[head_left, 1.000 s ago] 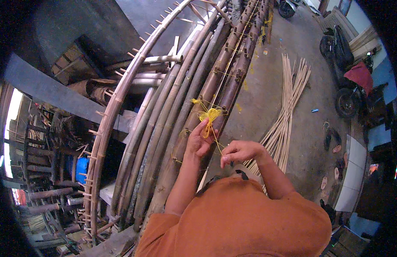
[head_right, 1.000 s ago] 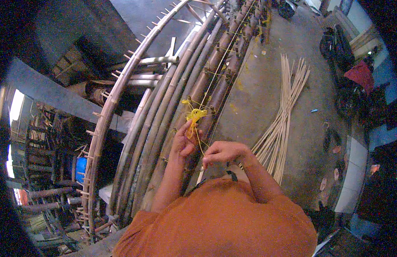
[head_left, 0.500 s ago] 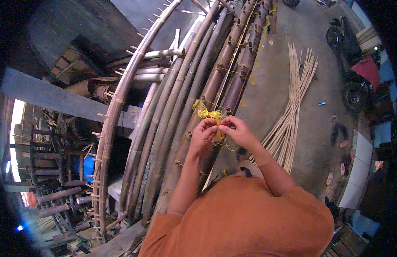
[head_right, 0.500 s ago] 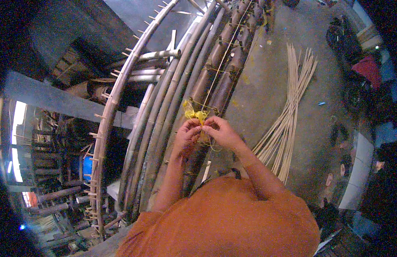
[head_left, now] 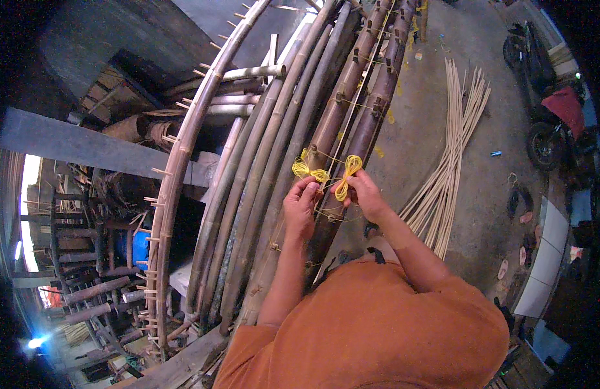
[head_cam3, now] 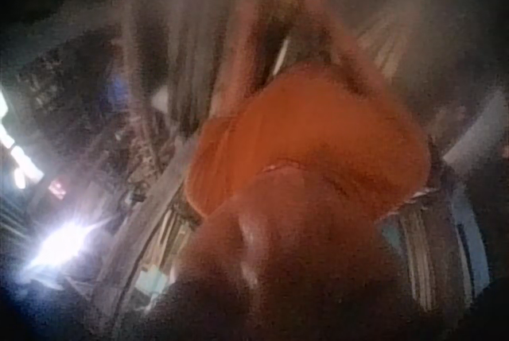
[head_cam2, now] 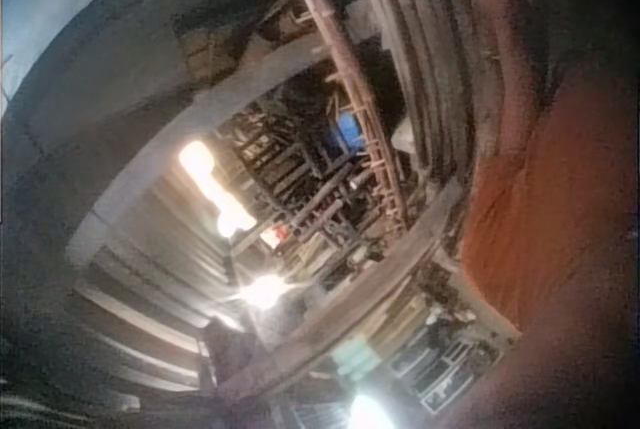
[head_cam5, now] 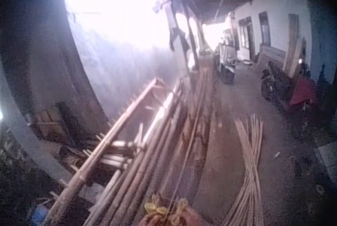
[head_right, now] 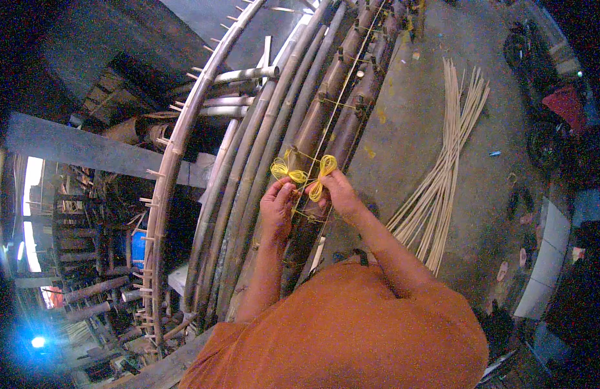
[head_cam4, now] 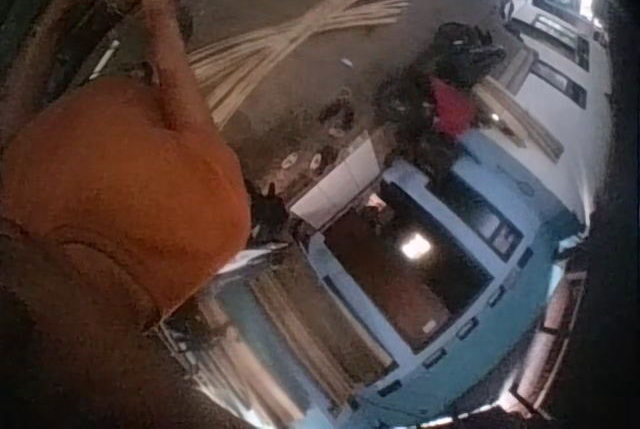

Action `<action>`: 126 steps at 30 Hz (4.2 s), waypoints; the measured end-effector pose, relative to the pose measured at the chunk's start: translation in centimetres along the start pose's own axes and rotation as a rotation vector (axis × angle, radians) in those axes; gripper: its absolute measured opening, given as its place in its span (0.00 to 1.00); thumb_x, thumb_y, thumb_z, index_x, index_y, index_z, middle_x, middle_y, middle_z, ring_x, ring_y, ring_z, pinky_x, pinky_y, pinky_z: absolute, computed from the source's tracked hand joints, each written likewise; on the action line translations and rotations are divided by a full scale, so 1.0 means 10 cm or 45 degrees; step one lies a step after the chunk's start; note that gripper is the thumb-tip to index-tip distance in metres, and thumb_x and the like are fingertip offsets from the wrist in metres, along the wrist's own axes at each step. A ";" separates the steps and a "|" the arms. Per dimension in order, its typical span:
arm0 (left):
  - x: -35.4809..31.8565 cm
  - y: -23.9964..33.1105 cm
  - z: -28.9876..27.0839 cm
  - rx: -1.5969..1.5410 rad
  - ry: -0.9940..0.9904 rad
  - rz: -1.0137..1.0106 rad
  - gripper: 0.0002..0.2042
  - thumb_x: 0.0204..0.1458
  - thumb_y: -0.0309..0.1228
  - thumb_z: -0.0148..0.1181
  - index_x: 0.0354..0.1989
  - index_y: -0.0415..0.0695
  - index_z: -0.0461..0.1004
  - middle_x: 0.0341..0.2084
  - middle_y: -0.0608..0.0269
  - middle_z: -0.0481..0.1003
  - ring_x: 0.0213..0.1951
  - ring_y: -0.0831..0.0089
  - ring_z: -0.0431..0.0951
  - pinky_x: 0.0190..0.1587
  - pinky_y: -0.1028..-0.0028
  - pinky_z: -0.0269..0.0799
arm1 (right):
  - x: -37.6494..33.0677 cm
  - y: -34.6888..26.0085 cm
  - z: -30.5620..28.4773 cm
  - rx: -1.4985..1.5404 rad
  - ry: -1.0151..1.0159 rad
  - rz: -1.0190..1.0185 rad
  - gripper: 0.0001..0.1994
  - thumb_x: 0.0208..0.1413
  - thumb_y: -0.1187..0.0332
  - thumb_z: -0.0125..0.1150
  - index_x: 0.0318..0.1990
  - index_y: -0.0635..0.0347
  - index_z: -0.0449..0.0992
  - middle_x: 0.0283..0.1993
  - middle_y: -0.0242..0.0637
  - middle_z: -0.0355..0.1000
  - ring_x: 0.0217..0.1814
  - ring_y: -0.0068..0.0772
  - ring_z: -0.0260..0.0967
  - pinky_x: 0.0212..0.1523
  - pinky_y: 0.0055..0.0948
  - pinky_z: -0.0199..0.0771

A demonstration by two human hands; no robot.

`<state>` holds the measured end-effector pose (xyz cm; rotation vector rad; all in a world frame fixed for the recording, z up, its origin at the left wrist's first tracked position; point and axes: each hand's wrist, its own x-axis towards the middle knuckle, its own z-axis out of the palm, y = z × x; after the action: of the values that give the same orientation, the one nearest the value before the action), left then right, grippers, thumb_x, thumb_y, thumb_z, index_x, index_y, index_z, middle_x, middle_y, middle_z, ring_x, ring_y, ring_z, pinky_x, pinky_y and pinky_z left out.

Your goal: The person squats on the floor and gathers thin bamboo strips, aligning them into a bundle. The person then stands and ties the bundle with yellow string before placing it on a bamboo rack.

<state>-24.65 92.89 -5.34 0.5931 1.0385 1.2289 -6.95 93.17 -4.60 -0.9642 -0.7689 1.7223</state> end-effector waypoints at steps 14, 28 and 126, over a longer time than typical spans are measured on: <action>-0.13 0.02 0.10 0.227 -0.111 0.129 0.19 0.57 0.21 0.53 0.58 0.33 0.65 0.50 0.53 0.73 0.49 0.69 0.74 0.53 0.71 0.71 | -0.06 -0.10 0.15 -1.002 0.194 -0.652 0.09 0.56 0.65 0.58 0.38 0.61 0.71 0.31 0.39 0.71 0.30 0.36 0.70 0.34 0.33 0.70; -0.17 -0.18 0.05 0.657 -0.064 0.275 0.12 0.53 0.18 0.52 0.46 0.35 0.69 0.41 0.61 0.74 0.41 0.75 0.75 0.46 0.75 0.71 | -0.11 0.05 0.11 -1.156 0.135 -0.226 0.12 0.51 0.64 0.60 0.39 0.63 0.75 0.36 0.44 0.76 0.40 0.46 0.75 0.41 0.39 0.73; -0.43 0.00 0.01 0.109 0.018 0.182 0.05 0.61 0.30 0.52 0.40 0.42 0.68 0.49 0.56 0.74 0.47 0.73 0.75 0.52 0.73 0.69 | -0.36 -0.10 0.21 -1.230 -0.127 -0.737 0.09 0.50 0.74 0.56 0.40 0.62 0.72 0.37 0.47 0.72 0.40 0.48 0.72 0.42 0.36 0.72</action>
<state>-24.51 88.79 -3.93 0.7362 1.0796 1.3198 -7.66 89.99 -1.86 -1.1045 -1.8216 0.8515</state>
